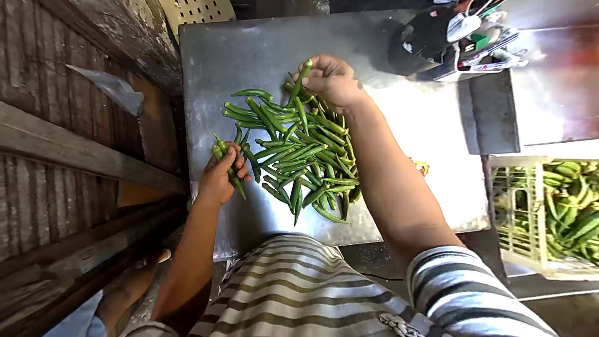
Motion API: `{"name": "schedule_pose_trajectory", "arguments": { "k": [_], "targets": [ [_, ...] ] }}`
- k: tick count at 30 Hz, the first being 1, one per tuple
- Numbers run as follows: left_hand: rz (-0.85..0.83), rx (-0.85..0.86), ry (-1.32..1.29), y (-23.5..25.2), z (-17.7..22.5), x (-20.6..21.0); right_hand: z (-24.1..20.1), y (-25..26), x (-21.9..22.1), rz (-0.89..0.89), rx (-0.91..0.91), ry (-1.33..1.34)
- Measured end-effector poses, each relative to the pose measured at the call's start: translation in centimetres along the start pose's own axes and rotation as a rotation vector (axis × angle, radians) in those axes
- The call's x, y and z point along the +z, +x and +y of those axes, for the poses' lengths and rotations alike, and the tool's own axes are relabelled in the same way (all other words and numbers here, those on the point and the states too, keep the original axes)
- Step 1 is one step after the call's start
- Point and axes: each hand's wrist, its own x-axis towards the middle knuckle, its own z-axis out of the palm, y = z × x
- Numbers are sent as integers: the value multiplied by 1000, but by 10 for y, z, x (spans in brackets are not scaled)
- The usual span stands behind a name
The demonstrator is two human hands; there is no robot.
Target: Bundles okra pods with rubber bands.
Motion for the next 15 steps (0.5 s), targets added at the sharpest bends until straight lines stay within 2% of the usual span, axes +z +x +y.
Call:
{"name": "schedule_pose_trajectory", "arguments": {
  "k": [6, 11, 13, 15],
  "targets": [
    [-78, 51, 152, 10, 7, 19, -9, -50, 19, -66, 122, 197],
    [-69, 111, 718, -2, 2, 15, 0, -109, 37, -108, 143, 105],
    [-95, 121, 949, -11, -1, 17, 8, -131, 39, -65, 128, 55],
    [-129, 109, 1071, -16, -9, 21, 12, -153, 36, -1, 115, 30]
  ]
}}
